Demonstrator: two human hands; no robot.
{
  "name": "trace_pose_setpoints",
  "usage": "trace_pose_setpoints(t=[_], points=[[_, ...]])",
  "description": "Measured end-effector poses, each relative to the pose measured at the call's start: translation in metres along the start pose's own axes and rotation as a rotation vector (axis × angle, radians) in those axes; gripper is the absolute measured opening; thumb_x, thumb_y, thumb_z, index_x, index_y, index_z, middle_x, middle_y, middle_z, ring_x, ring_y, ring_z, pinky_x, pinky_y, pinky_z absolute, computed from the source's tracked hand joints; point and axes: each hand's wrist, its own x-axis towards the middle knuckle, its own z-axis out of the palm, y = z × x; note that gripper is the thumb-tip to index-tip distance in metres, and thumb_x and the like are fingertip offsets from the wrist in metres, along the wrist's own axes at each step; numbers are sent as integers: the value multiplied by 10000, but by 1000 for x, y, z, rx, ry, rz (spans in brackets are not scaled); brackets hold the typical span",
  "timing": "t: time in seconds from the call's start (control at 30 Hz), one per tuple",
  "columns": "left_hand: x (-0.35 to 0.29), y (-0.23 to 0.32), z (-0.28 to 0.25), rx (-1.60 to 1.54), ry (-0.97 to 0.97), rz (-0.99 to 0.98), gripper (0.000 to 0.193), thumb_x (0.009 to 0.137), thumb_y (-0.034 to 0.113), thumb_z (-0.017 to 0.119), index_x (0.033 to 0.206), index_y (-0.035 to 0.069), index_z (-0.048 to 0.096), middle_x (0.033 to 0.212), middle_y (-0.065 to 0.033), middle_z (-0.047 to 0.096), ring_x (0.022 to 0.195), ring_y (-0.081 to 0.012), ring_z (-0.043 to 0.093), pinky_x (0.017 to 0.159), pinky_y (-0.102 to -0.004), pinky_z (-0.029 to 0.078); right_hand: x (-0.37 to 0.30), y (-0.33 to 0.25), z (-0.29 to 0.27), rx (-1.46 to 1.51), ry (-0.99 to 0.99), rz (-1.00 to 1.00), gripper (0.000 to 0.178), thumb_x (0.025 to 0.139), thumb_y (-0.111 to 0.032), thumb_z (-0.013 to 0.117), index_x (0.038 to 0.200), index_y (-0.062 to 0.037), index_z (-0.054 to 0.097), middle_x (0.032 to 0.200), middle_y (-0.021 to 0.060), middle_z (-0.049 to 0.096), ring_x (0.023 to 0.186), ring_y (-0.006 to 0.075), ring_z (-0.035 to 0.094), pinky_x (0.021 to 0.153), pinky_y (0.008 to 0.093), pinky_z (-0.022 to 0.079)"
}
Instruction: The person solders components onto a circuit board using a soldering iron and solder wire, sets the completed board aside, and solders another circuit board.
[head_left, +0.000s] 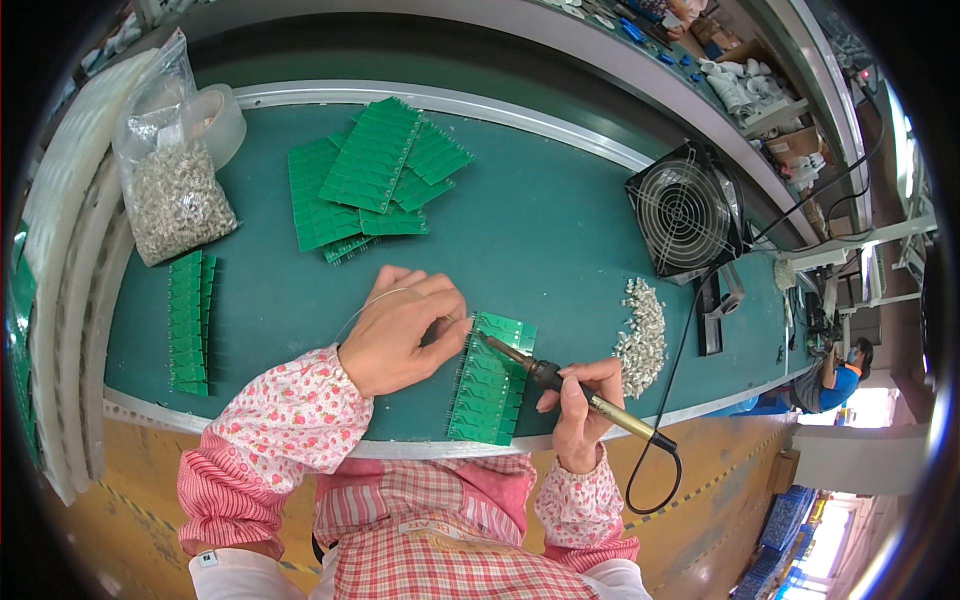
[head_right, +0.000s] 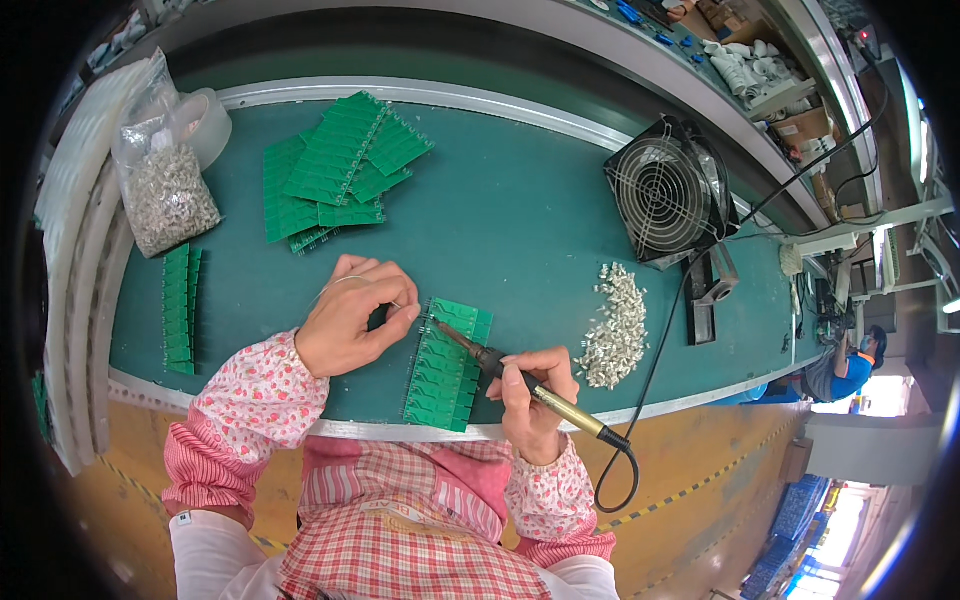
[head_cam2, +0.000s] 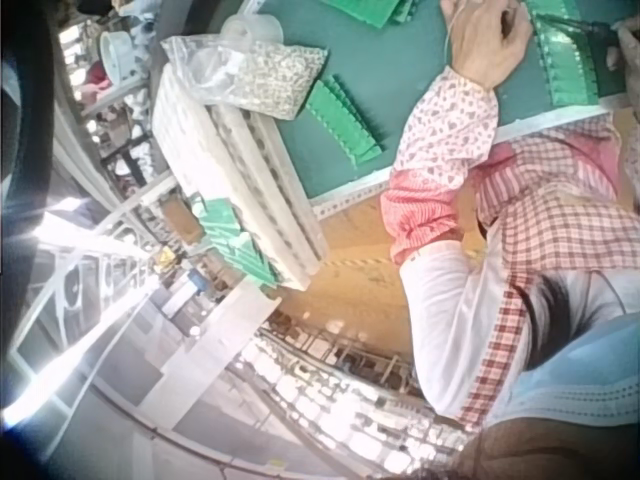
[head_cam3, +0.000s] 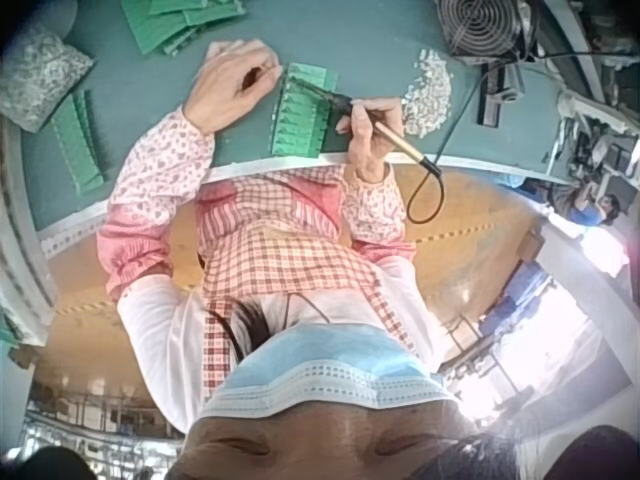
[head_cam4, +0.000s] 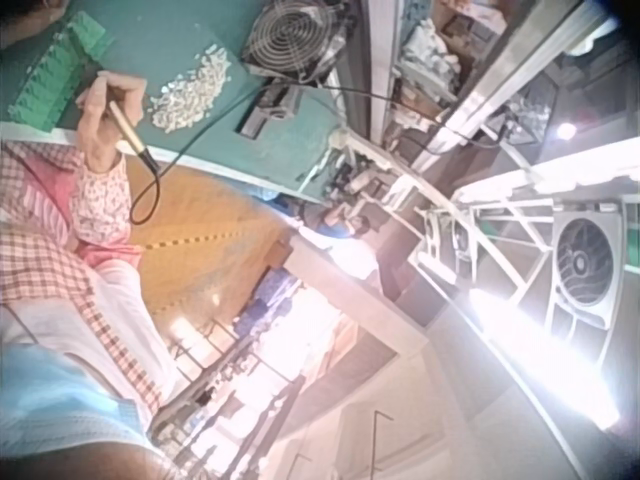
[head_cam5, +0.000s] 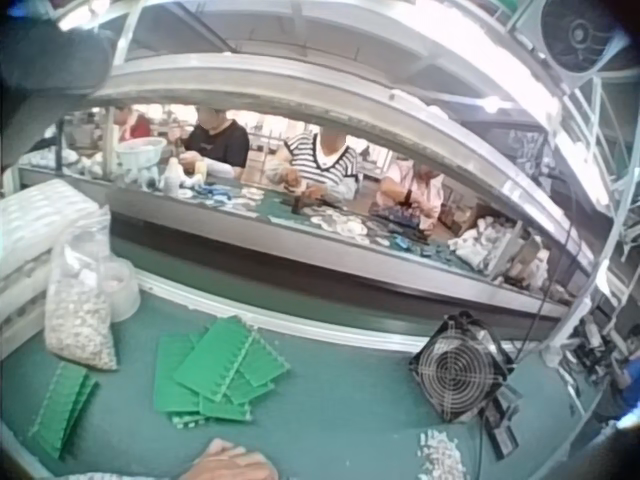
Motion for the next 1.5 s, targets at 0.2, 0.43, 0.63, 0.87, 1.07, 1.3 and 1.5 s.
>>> trace_pose_setpoints(t=[0.2,0.43,0.63,0.87,1.07,1.3,1.5], points=[[1,-1,2,61,-17,26,124,869,152,633,786,80,576,836,-13,592,748,-206,520,845,-356,326,1,1,-2,27,-14,-23,160,922,-99,601,933,28,506,777,127,655,559,127,626,499,244,504],[0,-3,1,48,-7,26,122,869,153,635,788,80,581,840,-15,589,747,-205,522,838,-359,326,1,1,-2,29,-24,-40,138,914,-74,599,928,29,508,778,129,655,561,127,628,503,244,507],[1,-2,2,60,-11,38,116,872,149,632,791,80,585,844,-14,587,746,-204,521,832,-361,321,1,4,-3,41,-21,-47,127,908,-60,595,927,31,509,782,127,648,564,125,626,504,241,507],[0,-3,3,58,-9,47,126,875,159,636,787,80,591,854,-14,592,745,-203,522,833,-363,319,1,4,-4,33,-39,-57,121,904,-51,596,926,31,510,790,124,642,568,121,623,510,240,509],[1,-3,2,40,-12,42,136,878,160,636,779,77,593,862,-17,595,740,-205,524,838,-365,317,1,3,-3,36,-33,-43,115,903,-46,593,929,32,512,791,122,640,571,124,625,514,241,512],[1,-3,2,54,-21,40,127,880,154,635,786,79,594,857,-16,585,742,-202,526,841,-365,315,1,4,-4,39,-31,-48,118,897,-47,601,929,30,518,790,121,640,568,125,626,515,242,514],[1,-2,1,55,-23,48,132,879,154,637,785,81,581,852,-19,578,748,-208,526,841,-365,318,1,4,-4,30,-40,-52,127,899,-65,604,927,31,525,782,118,636,564,126,626,512,242,510]])
